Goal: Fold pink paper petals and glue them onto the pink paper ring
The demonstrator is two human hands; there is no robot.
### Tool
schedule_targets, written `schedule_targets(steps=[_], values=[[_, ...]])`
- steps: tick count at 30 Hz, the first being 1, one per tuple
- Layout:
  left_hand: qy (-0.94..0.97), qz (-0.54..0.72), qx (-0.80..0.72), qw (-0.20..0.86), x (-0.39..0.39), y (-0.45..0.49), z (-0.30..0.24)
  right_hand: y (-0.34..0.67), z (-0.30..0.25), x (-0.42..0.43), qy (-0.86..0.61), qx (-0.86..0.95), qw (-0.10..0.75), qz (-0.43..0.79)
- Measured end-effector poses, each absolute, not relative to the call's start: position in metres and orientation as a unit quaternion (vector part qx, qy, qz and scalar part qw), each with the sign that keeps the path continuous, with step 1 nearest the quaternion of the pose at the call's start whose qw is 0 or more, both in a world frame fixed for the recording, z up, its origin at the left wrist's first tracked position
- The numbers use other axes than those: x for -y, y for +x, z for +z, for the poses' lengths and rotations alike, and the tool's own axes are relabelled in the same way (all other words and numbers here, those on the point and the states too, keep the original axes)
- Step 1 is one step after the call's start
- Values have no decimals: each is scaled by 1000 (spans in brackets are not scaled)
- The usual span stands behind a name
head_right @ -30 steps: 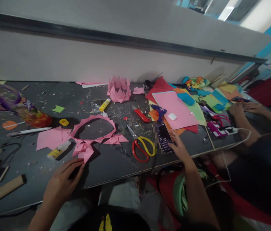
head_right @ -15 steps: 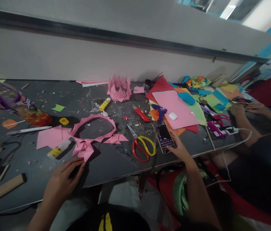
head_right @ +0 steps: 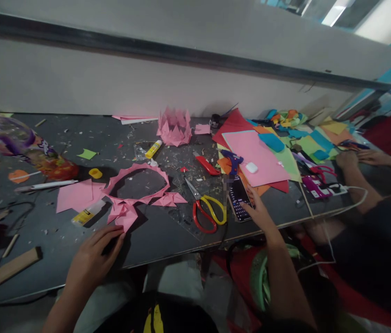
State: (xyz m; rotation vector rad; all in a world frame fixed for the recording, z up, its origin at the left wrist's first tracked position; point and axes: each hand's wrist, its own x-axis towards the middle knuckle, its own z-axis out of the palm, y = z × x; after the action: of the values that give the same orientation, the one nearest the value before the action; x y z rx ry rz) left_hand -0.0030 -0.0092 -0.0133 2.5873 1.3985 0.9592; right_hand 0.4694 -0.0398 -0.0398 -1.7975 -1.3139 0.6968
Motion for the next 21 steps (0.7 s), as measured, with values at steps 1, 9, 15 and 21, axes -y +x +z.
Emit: schedule_targets(steps=[1, 9, 15, 21], values=[[836, 309, -452, 24, 9, -3, -13, 470, -41, 39, -709, 516, 396, 274], [835, 314, -452, 17, 10, -3, -12, 477, -44, 40, -691, 502, 424, 302], [837, 316, -447, 19, 10, -2, -12, 487, -46, 42, -661, 497, 443, 345], [836, 315, -448, 23, 10, -3, -12, 483, -46, 42, -668, 477, 452, 349]])
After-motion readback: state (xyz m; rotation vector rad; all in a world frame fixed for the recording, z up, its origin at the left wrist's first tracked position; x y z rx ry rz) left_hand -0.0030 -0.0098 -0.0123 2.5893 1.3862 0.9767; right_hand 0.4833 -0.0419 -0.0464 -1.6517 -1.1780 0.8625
